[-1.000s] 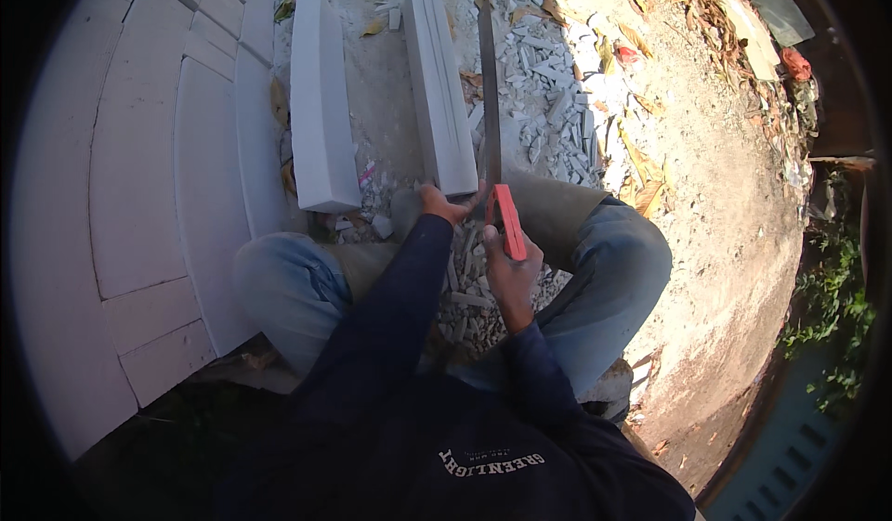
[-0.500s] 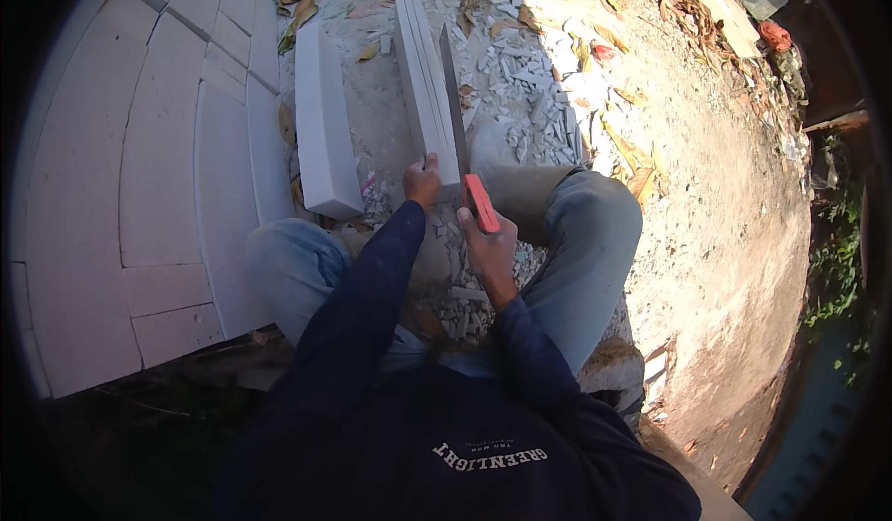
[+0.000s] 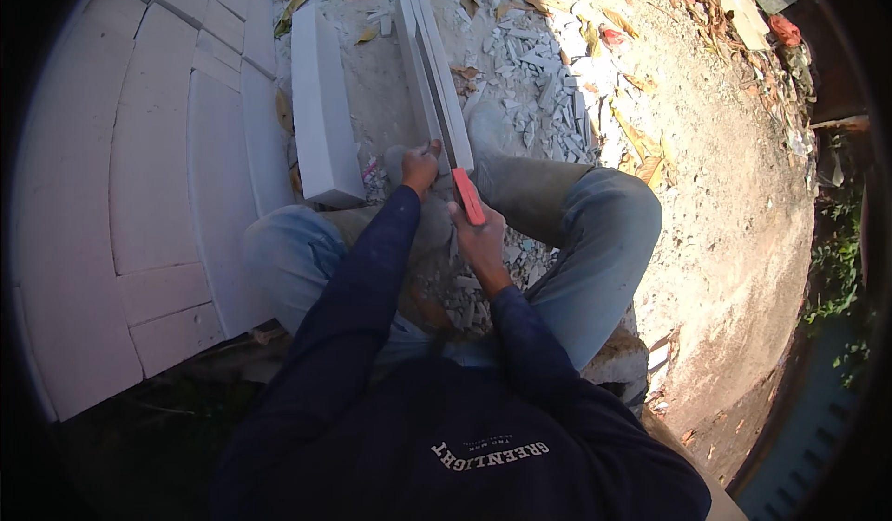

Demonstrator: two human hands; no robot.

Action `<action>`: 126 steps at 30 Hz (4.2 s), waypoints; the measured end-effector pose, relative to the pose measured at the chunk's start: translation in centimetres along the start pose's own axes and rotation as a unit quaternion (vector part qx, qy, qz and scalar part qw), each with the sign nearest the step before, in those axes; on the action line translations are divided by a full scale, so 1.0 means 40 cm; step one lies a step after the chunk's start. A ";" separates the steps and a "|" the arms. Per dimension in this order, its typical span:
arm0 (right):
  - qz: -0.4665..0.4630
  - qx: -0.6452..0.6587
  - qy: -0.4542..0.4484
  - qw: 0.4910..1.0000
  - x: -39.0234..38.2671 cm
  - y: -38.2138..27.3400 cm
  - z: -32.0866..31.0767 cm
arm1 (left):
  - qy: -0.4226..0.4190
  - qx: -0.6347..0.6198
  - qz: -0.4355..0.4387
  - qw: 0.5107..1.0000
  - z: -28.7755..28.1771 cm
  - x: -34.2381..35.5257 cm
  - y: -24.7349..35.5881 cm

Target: The person sits on the ground and uses a hand saw to cut a long white wooden plank. They hold the plank steady with their left hand while sawing with their right hand, eventually separating a piece of the wood.

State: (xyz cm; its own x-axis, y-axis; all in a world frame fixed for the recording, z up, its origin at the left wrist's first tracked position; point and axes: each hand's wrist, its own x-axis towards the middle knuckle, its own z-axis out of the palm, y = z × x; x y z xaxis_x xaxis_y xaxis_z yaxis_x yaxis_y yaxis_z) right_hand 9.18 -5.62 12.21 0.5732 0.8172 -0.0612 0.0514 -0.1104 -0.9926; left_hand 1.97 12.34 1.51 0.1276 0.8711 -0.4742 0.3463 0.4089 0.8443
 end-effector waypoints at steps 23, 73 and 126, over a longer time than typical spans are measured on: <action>0.049 0.004 -0.042 0.998 0.025 0.008 -0.010 | 0.005 -0.042 0.055 0.998 -0.030 -0.030 0.000; 0.063 0.020 -0.041 0.997 -0.144 0.026 -0.071 | 0.007 0.000 0.084 0.996 -0.026 -0.035 -0.010; 0.019 -0.054 -0.070 0.996 -0.063 0.033 -0.077 | 0.010 -0.066 0.076 0.995 -0.019 -0.007 -0.030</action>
State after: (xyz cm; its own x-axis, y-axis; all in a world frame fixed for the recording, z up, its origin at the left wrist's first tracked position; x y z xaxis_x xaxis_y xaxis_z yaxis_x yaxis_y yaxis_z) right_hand 10.33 -9.56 11.39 0.4568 0.8814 -0.1208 0.1240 -0.1975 -0.9724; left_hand 0.81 11.81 0.80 0.1503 0.9300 -0.3356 0.1993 0.3040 0.9316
